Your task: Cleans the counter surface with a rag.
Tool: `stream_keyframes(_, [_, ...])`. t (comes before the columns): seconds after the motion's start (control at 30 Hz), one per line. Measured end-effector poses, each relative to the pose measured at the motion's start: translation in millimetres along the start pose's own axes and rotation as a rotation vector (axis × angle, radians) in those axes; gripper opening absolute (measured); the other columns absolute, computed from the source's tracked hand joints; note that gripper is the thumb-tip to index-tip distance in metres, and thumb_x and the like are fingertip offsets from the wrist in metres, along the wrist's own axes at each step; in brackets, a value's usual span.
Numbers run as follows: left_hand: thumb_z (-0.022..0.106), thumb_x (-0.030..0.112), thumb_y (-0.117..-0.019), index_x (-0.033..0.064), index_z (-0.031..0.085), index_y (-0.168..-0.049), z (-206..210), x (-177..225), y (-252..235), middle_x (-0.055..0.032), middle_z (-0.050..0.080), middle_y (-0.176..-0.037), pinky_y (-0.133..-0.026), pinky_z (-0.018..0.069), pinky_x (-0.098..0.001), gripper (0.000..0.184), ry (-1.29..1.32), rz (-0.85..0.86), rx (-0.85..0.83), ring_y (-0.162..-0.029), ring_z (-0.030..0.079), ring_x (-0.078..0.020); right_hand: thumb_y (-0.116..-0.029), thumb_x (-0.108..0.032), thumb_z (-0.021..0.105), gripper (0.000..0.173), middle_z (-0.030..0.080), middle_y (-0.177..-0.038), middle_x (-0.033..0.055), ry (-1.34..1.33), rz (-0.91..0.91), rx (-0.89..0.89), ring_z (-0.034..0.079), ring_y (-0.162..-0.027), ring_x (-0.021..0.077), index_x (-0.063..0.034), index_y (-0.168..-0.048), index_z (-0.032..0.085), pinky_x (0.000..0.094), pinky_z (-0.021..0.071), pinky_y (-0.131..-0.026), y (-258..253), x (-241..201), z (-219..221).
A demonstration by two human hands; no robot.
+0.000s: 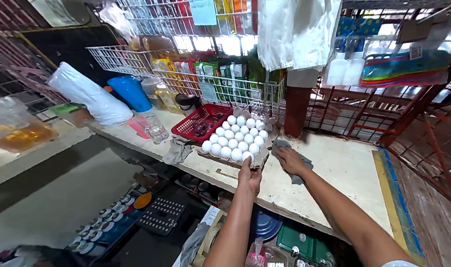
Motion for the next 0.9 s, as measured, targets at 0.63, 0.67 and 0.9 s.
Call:
stream_keyframes(0.63, [0.059,0.049,-0.1007,0.0149,0.049,-0.106,24.9,58.0,2.7,0.0,0.054,-0.083,-0.058,0.0505,-0.0159,0.035,0.177,0.128,-0.098,-0.064,0.057,-0.0048,-0.088,-0.026,0.076,0.075,0.033,-0.156,0.0351,-0.045,0.456,-0.015,0.027,-0.149,0.0495,0.0062,-0.148,0.045,0.065,0.0198,-0.12,-111.6,-39.7,-5.7])
stream_keyframes(0.67, [0.059,0.049,-0.1001,0.0147,0.049,-0.106,25.4,58.9,2.6,-0.0004,0.055,-0.083,-0.058,0.0504,-0.0159,0.036,0.179,0.117,-0.104,-0.064,0.057,-0.005,-0.0874,-0.02,0.078,0.077,0.036,-0.156,0.0334,-0.213,0.528,0.049,0.033,-0.148,0.0458,0.009,-0.149,0.042,0.0587,0.0288,-0.12,-117.2,-33.3,-7.4])
stream_keyframes(0.9, [0.061,0.052,-0.0982,0.0138,0.053,-0.103,32.5,65.7,-4.1,-0.0007,0.057,-0.084,-0.063,0.0529,-0.0186,0.039,0.093,0.082,-0.191,-0.068,0.059,-0.0071,-0.0951,-0.035,0.066,0.062,0.04,-0.155,0.0299,0.097,0.261,-0.052,0.029,-0.148,0.0488,0.0008,-0.144,0.054,0.0711,0.0202,-0.117,-117.7,-27.0,7.5])
Point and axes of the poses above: each hand's wrist, its own y-axis away from the middle knuckle, its own z-axis out of the palm, x = y × z, the point moved 3 cm from there along -y, towards the middle knuckle
